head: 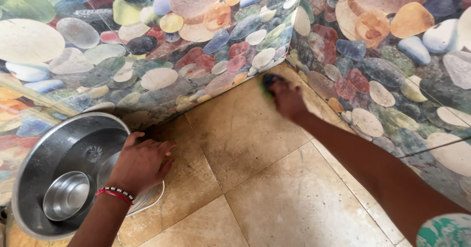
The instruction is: The person scrubs the floor tiles near a wall by hand using a scouring pad and water from a bucket.
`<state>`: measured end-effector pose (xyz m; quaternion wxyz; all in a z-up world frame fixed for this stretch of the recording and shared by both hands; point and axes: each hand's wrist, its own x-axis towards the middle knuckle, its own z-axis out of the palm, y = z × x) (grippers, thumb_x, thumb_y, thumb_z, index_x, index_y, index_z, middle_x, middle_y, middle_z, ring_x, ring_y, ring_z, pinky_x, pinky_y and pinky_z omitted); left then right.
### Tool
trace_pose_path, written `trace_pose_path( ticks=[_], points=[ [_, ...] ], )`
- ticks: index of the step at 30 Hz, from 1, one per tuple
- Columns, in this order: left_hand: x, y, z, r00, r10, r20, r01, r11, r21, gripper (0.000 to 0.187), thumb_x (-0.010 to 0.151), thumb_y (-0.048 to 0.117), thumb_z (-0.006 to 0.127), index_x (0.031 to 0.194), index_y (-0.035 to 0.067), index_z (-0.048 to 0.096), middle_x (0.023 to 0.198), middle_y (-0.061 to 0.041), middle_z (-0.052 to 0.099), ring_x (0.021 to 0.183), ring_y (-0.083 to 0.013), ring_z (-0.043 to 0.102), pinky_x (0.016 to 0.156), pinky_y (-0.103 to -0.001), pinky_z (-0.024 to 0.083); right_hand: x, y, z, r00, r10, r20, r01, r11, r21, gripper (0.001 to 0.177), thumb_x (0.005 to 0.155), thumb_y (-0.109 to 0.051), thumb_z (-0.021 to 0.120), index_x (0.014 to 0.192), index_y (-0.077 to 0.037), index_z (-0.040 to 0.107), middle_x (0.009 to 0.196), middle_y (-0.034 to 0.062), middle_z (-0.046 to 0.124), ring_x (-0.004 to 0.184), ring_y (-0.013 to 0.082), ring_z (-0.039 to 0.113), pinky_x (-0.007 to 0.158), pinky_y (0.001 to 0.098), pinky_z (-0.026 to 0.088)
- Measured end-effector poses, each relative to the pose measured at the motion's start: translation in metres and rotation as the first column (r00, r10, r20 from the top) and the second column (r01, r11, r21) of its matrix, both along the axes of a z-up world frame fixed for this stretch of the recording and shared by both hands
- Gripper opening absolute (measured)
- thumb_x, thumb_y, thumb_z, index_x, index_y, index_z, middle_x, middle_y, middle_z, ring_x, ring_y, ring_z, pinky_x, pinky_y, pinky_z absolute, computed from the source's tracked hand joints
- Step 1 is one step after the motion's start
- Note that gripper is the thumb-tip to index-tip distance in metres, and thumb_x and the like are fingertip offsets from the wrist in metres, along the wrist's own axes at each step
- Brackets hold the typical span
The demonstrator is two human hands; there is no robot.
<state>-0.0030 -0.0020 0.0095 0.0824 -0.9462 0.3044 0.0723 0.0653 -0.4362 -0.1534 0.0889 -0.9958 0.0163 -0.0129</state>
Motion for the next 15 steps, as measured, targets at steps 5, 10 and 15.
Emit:
trace_pose_path(
  ticks=[5,10,15],
  points=[
    [0.0,-0.002,0.003,0.999,0.017,-0.038,-0.017,1.0,-0.005,0.043,0.09,0.036,0.06,0.131,0.026,0.063,0.093,0.004,0.076,0.098,-0.016,0.07,0.116,-0.045,0.031,-0.071,0.01,0.001,0.875,0.454,0.167,-0.469,0.881,0.059,0.039,0.096,-0.03,0.059,0.133,-0.015,0.059,0.159,0.0058,0.044,0.144,0.0305,0.04,0.113,0.0578,0.032],
    [0.0,-0.002,0.002,1.0,0.012,-0.026,-0.01,0.998,0.067,0.042,0.091,0.038,0.06,0.132,0.028,0.063,0.096,0.003,0.075,0.102,-0.0149,0.069,0.117,-0.044,0.03,-0.082,-0.028,0.024,0.961,0.272,0.045,-0.274,0.96,0.05,0.037,0.098,-0.033,0.06,0.132,-0.019,0.061,0.16,-0.0016,0.043,0.146,0.0251,0.039,0.117,0.0548,0.029],
    [0.0,-0.004,0.003,0.999,0.015,-0.038,-0.011,0.993,0.118,0.043,0.091,0.038,0.059,0.132,0.028,0.063,0.097,0.003,0.075,0.104,-0.014,0.068,0.117,-0.044,0.029,-0.094,-0.037,0.022,0.998,0.012,0.055,-0.013,1.0,0.023,0.039,0.099,-0.031,0.056,0.135,-0.015,0.058,0.159,0.002,0.044,0.146,0.0247,0.04,0.115,0.0534,0.032]
  ],
)
